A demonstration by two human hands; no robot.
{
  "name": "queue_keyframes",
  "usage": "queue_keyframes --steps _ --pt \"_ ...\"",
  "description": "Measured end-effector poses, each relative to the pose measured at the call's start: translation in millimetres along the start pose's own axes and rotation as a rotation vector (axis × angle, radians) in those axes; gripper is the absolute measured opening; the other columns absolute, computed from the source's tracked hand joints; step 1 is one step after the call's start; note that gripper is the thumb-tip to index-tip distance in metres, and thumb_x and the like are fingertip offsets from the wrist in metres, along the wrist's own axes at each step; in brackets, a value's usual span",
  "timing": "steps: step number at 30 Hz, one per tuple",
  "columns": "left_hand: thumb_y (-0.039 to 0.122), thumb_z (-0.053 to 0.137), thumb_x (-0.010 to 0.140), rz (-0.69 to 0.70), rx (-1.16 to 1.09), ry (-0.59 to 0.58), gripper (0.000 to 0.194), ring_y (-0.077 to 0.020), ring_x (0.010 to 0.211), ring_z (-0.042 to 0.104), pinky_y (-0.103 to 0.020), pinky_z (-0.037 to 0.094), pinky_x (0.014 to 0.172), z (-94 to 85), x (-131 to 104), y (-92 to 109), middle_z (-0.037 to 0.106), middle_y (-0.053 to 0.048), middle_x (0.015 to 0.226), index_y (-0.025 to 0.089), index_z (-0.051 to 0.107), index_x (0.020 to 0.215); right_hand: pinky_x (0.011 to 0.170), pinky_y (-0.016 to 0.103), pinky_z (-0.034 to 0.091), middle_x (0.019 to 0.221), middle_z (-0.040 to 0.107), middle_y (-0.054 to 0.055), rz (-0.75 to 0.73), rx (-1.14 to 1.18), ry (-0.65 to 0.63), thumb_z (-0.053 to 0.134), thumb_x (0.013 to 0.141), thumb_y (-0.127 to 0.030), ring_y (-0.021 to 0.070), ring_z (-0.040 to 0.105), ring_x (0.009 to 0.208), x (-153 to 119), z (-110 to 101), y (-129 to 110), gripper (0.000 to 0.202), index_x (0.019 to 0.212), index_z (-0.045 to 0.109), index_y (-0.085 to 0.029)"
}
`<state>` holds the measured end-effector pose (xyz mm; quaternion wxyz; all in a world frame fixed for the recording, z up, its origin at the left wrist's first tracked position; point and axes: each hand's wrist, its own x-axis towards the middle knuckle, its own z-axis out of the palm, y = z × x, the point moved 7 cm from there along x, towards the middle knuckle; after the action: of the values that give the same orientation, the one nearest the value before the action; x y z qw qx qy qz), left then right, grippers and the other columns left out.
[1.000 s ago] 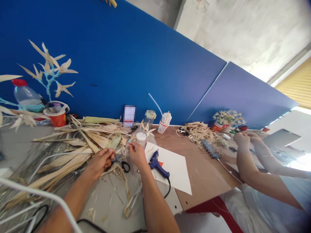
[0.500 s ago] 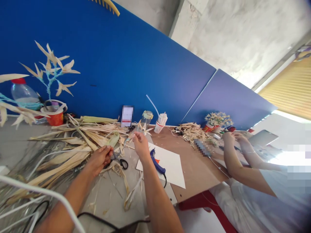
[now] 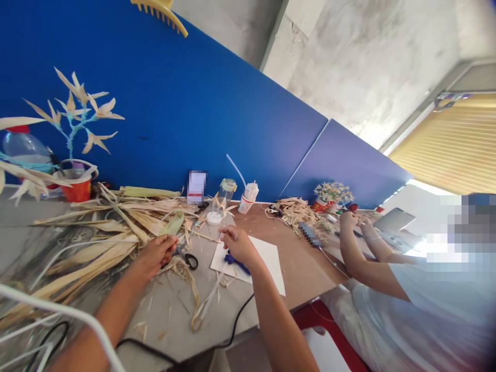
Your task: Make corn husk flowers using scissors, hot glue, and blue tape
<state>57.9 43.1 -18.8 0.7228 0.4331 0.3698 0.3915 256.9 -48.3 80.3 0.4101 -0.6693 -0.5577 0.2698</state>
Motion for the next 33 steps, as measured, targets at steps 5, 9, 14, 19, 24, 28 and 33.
queue_keyframes --steps 5,9,14,19,24,28,33 --pt "0.040 0.077 0.060 -0.007 0.013 0.003 0.036 -0.0012 0.035 0.028 -0.016 0.019 0.035 -1.8 1.9 -2.6 0.049 0.006 0.054 0.016 0.051 0.066 0.068 0.026 0.047 0.081 0.069 0.003 -0.031 -0.204 -0.001 0.053 0.081 -0.016 0.0152 0.063 0.071 8.0 18.7 3.2 0.021 0.096 0.068 -0.017" --pt "0.040 0.080 0.056 -0.003 0.007 0.016 0.039 -0.0011 0.035 0.028 -0.015 0.018 0.035 -2.2 1.1 -0.8 0.048 0.007 0.052 0.016 0.051 0.067 0.079 0.028 0.047 0.097 0.069 0.010 0.020 -0.314 0.093 0.055 0.081 -0.016 0.0188 0.064 0.087 25.4 28.9 12.8 0.025 0.102 0.068 -0.013" --pt "0.040 0.080 0.053 0.000 0.001 0.026 0.040 -0.0008 0.035 0.027 -0.016 0.018 0.036 -1.0 -2.5 3.3 0.049 0.007 0.052 0.016 0.052 0.069 0.082 0.027 0.045 0.103 0.068 0.014 0.077 -0.379 0.135 0.051 0.083 -0.015 0.0198 0.065 0.092 44.9 54.3 25.8 0.028 0.105 0.067 -0.012" --pt "0.041 0.079 0.054 0.009 0.022 0.050 0.039 -0.0012 0.035 0.027 -0.016 0.018 0.036 -3.2 -3.1 4.7 0.048 0.006 0.051 0.016 0.053 0.068 0.082 0.032 0.044 0.107 0.068 0.015 0.049 -0.569 0.196 0.054 0.080 -0.013 0.0259 0.062 0.099 53.0 73.4 30.8 0.030 0.107 0.066 -0.014" --pt "0.041 0.078 0.055 0.010 0.020 0.059 0.038 -0.0013 0.036 0.026 -0.017 0.018 0.037 -5.8 -1.6 3.4 0.048 0.006 0.052 0.016 0.052 0.068 0.082 0.034 0.043 0.101 0.068 0.014 -0.009 -0.634 0.143 0.052 0.080 -0.012 0.0262 0.061 0.098 54.0 87.7 38.6 0.027 0.101 0.069 -0.016" --pt "0.040 0.078 0.056 -0.006 0.007 0.071 0.037 -0.0005 0.036 0.025 -0.016 0.017 0.037 -7.8 -0.7 2.8 0.047 0.006 0.053 0.016 0.051 0.066 0.083 0.030 0.042 0.097 0.069 0.012 -0.062 -0.552 0.137 0.051 0.080 -0.010 0.0230 0.061 0.095 50.7 89.8 35.4 0.027 0.097 0.071 -0.016" --pt "0.041 0.079 0.054 -0.029 0.001 0.092 0.039 0.0003 0.036 0.024 -0.016 0.017 0.037 -10.4 -1.1 3.5 0.045 0.007 0.054 0.016 0.052 0.067 0.075 0.025 0.042 0.087 0.071 0.008 -0.094 -0.467 0.076 0.050 0.082 -0.012 0.0191 0.063 0.084 46.9 87.2 28.6 0.022 0.084 0.072 -0.018"
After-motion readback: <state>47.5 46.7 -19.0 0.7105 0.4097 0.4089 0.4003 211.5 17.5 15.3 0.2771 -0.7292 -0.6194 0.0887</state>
